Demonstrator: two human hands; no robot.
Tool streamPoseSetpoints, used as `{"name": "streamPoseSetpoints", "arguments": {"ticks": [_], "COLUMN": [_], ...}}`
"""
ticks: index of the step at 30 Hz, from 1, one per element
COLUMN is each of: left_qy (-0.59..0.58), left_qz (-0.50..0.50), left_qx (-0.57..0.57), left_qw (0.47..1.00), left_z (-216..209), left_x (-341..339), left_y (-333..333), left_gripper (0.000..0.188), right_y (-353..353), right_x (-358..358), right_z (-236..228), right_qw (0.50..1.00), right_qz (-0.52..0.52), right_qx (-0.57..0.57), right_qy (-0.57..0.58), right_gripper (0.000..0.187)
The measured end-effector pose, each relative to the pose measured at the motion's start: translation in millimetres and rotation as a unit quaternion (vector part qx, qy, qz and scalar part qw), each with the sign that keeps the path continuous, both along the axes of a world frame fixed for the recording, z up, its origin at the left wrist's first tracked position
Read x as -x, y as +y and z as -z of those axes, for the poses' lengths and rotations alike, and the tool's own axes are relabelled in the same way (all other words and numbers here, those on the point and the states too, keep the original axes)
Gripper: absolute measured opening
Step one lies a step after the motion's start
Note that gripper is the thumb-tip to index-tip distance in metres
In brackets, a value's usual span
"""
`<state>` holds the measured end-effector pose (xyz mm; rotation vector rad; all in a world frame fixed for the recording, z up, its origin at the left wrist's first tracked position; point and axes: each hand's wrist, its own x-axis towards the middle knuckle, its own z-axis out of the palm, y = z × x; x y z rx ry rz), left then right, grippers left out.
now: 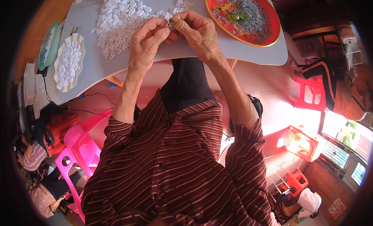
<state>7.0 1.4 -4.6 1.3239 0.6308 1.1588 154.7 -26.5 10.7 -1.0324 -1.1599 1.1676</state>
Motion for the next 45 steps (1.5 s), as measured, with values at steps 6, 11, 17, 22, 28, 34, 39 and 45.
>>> {"name": "streamPoseSetpoints", "arguments": {"ticks": [6, 11, 17, 22, 28, 34, 39, 45], "left_qy": [-0.008, -0.017, -0.021, -0.027, -0.021, 0.271, 0.487, 0.517], "left_qz": [-0.006, -0.013, -0.039, -0.031, -0.025, -0.163, -0.078, 0.030], "left_qx": [0.005, 0.004, 0.021, 0.028, 0.036, -0.322, -0.516, -0.470], "left_qw": [1.000, 1.000, 0.999, 0.999, 0.999, 0.893, 0.700, 0.714], "left_z": [3.5, 5.4, -2.3, 2.0, -3.6, -27.2, -35.7, -34.6], "left_x": [-1.1, -2.5, -5.7, -3.7, 0.2, 34.1, 47.2, 38.0], "left_y": [1.0, 1.5, -7.8, -5.1, -6.9, 53.0, 100.7, 117.4], "left_gripper": [0.003, 0.002, 0.002, 0.005, 0.007, 0.014, 0.022, 0.016], "right_y": [1.1, 5.2, -0.5, 0.8, -0.7, -1.9, 1.7, -0.9], "right_x": [2.6, 2.4, 11.7, 15.4, 14.2, 14.6, 12.0, 10.5], "right_z": [1.6, 10.1, 4.5, 6.8, 6.5, 2.6, 11.0, 9.6], "right_qw": [0.999, 0.998, 0.997, 0.994, 0.999, 0.995, 0.994, 0.995], "right_qz": [0.031, 0.026, 0.070, 0.108, 0.046, 0.087, 0.067, 0.066], "right_qx": [0.013, 0.006, 0.001, -0.017, -0.020, -0.012, -0.057, -0.054], "right_qy": [0.008, 0.048, 0.034, -0.010, 0.011, 0.043, 0.059, 0.046], "right_gripper": [0.019, 0.018, 0.020, 0.019, 0.018, 0.010, 0.012, 0.012]}}
